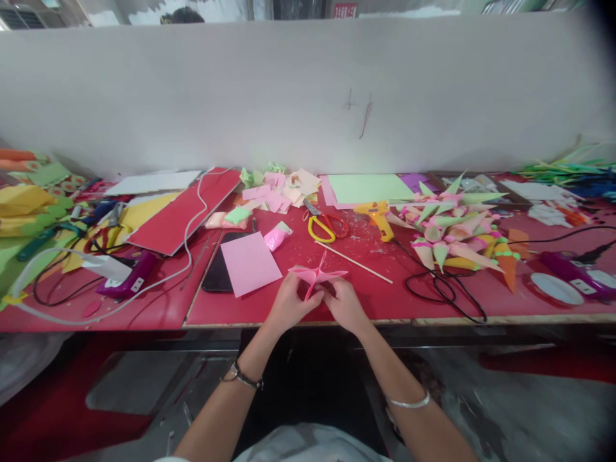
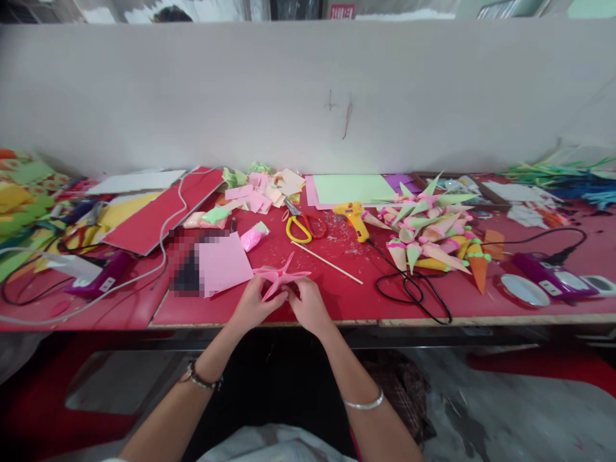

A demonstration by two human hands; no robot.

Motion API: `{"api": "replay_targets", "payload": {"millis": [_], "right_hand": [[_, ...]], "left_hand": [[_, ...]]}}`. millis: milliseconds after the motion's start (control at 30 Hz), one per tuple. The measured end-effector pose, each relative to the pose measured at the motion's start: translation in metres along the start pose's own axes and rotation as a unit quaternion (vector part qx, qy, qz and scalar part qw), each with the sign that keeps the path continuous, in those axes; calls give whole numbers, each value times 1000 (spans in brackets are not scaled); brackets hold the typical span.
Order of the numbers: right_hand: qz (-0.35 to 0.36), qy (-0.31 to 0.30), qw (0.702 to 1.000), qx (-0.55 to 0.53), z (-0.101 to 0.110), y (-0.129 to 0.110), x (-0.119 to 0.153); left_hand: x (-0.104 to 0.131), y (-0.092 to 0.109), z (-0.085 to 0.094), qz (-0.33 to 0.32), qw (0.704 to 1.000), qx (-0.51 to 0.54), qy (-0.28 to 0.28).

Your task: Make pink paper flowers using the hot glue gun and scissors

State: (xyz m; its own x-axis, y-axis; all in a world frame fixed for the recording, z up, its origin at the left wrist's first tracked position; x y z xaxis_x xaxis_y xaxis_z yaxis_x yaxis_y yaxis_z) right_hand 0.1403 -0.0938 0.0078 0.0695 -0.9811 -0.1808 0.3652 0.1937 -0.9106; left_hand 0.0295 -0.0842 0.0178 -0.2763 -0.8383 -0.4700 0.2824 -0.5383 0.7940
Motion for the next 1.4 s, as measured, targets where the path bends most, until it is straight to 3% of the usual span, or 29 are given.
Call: {"api": "replay_targets", "payload": {"millis": [133,333,600,1033,1133,1267,1400], "right_hand": [[-5,-27,999,16,-4,-2,1],[-8,-8,1000,3,-3,-1,1],[-111,29,972,-203,5,18,-3],[-107,6,982,-154,9,14,-2],[-103,-58,983,-144,6,9,0],[-96,-144,979,-108,1,5,2],[-92,-168,979,-63,-1,5,2]], "left_hand": [[-3,-2,3,20,999,31,12],[-1,-12,8,75,994,73,44],[2,-20,5,149,984,97,34],[6,-22,7,152,987,38,36],[5,-19,5,139,989,44,11],[4,-17,-6,120,989,54,-71],[5,-16,-14,106,982,52,-145]]}}
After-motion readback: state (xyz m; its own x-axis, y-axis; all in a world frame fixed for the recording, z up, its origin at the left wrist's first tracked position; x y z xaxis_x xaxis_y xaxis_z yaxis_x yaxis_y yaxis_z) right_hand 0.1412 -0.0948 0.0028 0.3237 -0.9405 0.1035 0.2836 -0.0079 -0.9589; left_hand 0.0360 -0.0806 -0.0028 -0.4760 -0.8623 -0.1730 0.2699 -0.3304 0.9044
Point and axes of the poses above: each hand's wrist, its own x-axis away from the middle knuckle, its own z-axis out of the back of the hand, y = z × x, the point moved 7 cm from there along -x, towards the middle knuckle, and after that the axes turned 6 degrees about -z, right-handed, at the moved point
